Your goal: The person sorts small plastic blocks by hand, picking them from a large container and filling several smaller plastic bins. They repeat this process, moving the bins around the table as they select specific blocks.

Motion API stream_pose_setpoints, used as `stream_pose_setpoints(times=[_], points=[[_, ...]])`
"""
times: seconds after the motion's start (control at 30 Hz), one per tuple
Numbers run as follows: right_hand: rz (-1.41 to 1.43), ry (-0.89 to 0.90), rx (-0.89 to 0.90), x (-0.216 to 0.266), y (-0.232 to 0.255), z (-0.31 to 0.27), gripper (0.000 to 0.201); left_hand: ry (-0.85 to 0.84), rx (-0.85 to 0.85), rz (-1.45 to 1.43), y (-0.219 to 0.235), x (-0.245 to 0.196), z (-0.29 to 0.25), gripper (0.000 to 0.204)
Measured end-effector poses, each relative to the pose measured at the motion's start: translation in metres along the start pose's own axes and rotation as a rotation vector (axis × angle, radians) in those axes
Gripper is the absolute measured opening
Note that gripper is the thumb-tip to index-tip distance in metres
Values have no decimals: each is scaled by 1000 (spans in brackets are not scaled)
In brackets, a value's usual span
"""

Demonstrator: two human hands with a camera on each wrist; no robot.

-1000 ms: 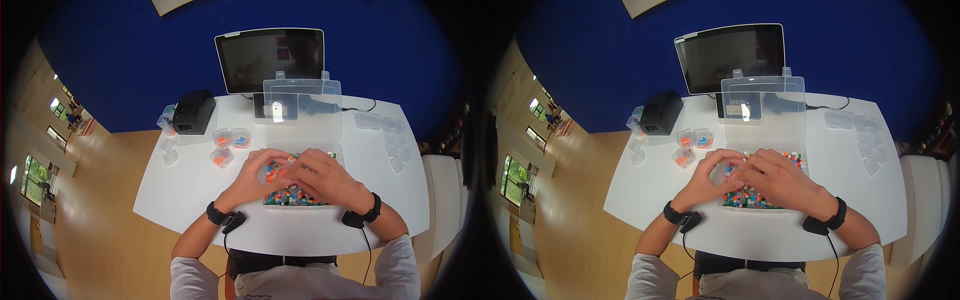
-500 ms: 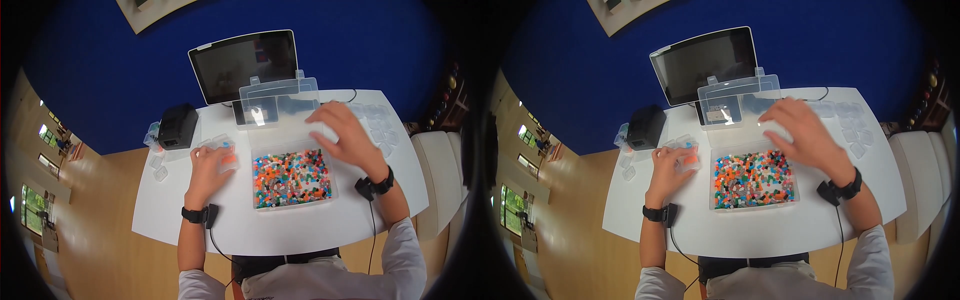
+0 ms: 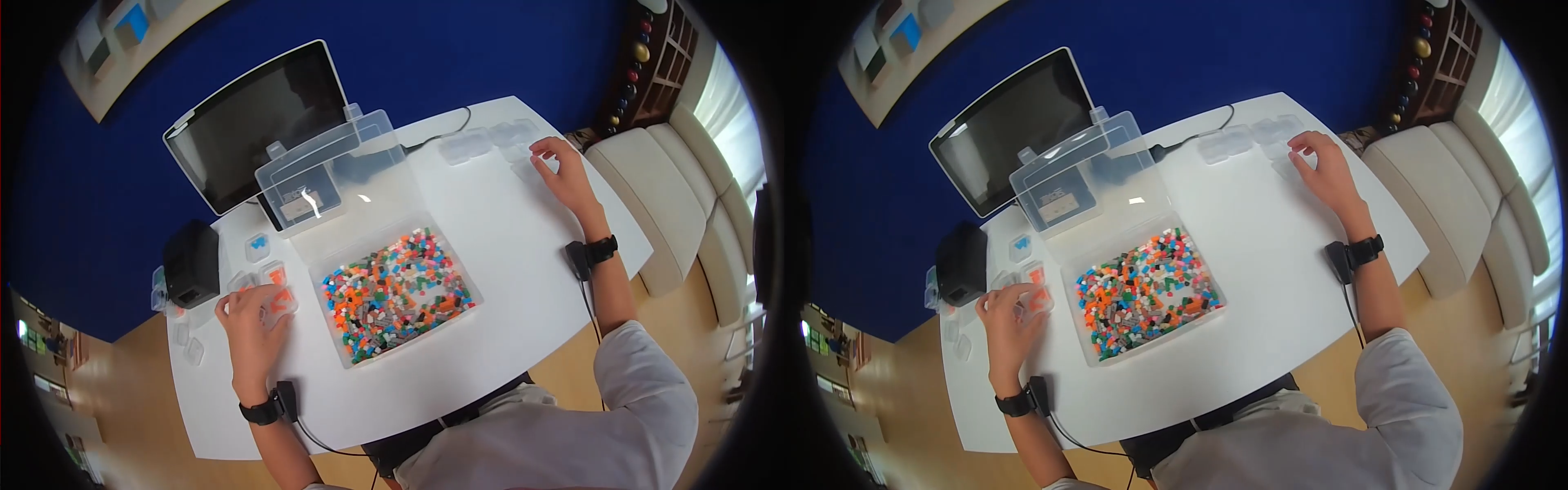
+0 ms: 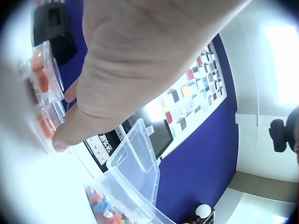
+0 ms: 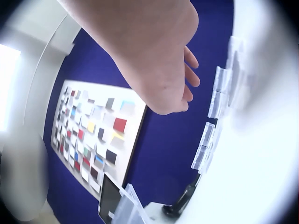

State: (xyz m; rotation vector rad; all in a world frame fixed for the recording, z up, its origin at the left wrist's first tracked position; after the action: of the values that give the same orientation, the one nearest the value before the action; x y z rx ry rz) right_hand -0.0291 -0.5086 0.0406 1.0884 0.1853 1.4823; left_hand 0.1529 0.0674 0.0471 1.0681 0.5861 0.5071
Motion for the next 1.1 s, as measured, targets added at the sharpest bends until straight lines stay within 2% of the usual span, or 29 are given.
stream_pose_setpoints(times=[0.1,0.17,0.23,0.27,0.33,0.47,0.53,0.57,0.6,0.63,0.67,0.73,0.8,0.87,0.9,0.97,1.0,1.07,1.1], points=[[-11,-30,-8,-35,2,-3,23,48,-3,-13,2,3,2,45],[-33,-43,-5,-37,10,-4,26,37,-17,-3,1,5,1,43],[-129,-177,231,-45,0,-8,34,31,-33,1,0,4,4,41],[-134,-184,233,-41,8,-10,34,19,-70,-12,3,1,4,39],[-189,-240,392,-36,2,-18,47,13,-105,-21,8,-4,4,37],[-190,-308,424,-33,-3,-27,56,-35,-155,-175,18,-27,8,27],[-137,-222,499,-17,-9,-25,57,-60,-177,-241,15,-45,11,23],[-126,-204,511,1,-13,-20,57,-71,-241,-388,17,-53,7,22],[92,-191,491,26,-11,-21,57,-86,-305,-536,20,-61,4,21],[311,-178,472,52,-12,-23,58,-130,-306,-537,22,-70,3,26],[324,-165,488,73,-25,-27,58,-151,-317,-555,22,-81,4,30],[558,97,410,142,-40,-41,59,-192,-337,-611,17,-106,6,44],[550,308,391,207,-46,-62,61,-205,-342,-639,10,-128,12,52],[701,342,558,253,-68,-84,64,-193,-388,-668,9,-137,15,63],[712,346,566,269,-75,-87,64,-182,-388,-658,5,-129,9,63],[761,361,655,299,-92,-93,63,-339,-331,-525,-1,-129,-1,72],[775,373,662,307,-96,-92,63,-328,-335,-508,-1,-121,-6,72],[922,261,718,315,-108,-85,62,-441,-449,-351,17,-125,-10,76],[929,263,727,319,-110,-82,62,-431,-448,-345,22,-125,-9,76]])
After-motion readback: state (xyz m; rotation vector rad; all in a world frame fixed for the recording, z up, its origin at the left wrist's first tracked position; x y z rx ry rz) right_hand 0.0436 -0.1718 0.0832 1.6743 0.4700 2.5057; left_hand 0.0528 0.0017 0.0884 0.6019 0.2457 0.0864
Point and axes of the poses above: each hand's wrist, its own z-axis towards the middle knuckle, its own y-axis out of the back of the hand, x = y × z, the point moved 9 cm from there along z, towards the middle knuckle, and after that the axes turned 4 degrees about -y, right-handed, at the moved point
